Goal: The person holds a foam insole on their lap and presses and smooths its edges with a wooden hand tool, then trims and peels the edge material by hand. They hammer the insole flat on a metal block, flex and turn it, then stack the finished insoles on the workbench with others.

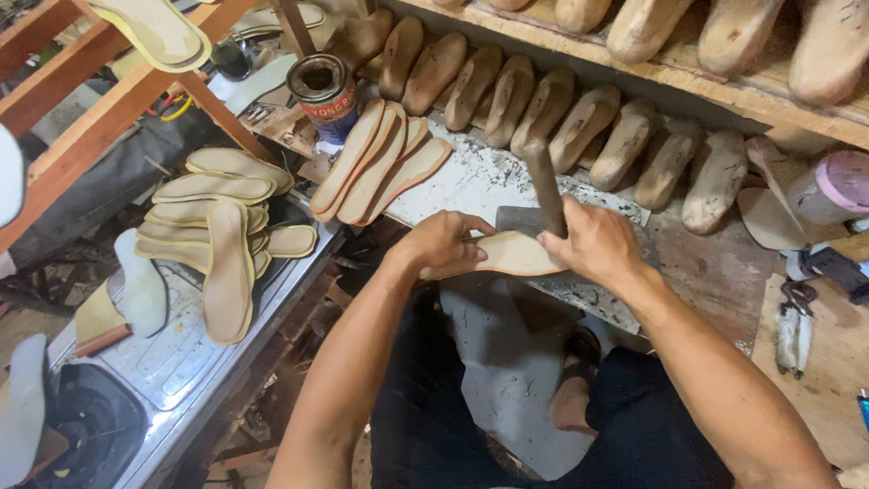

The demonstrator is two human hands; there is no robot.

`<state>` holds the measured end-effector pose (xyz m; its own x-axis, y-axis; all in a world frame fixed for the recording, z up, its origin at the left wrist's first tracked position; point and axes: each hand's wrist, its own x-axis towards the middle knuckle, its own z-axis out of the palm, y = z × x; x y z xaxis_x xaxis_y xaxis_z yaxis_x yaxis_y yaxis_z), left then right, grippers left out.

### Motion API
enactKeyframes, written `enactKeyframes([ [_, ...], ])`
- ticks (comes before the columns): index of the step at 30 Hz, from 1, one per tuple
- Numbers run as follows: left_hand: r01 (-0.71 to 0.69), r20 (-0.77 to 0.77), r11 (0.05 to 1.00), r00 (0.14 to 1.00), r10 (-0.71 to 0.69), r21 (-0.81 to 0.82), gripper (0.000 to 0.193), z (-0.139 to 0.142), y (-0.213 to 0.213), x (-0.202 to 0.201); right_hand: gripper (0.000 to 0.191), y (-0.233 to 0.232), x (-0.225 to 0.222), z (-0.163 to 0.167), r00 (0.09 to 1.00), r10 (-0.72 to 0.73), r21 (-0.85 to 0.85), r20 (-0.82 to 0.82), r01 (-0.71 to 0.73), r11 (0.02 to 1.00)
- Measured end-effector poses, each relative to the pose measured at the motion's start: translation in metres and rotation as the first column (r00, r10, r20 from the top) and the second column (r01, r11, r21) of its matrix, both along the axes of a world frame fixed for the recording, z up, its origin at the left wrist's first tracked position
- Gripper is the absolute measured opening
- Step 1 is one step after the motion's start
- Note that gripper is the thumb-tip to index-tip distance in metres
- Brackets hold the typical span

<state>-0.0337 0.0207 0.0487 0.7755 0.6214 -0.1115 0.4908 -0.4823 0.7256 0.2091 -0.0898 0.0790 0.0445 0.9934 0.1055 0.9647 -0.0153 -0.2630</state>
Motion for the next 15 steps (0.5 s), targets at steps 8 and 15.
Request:
enactKeyframes([
  [8, -0.119, 0.082, 0.99, 0.99, 0.112, 0.079, 0.034, 0.002, -0.015, 0.024, 0.053, 0.017, -0.011, -0.001, 0.991, -0.047, 0.003, 0.122, 0.047, 0.999],
  [15, -0.142, 0.101, 0.987, 0.986, 0.134, 0.08, 0.032, 0.004, -0.013, 0.027, 0.044, 0.01, 0.002, 0.006, 0.998, -0.025, -0.02, 0.054, 0.026, 0.999],
])
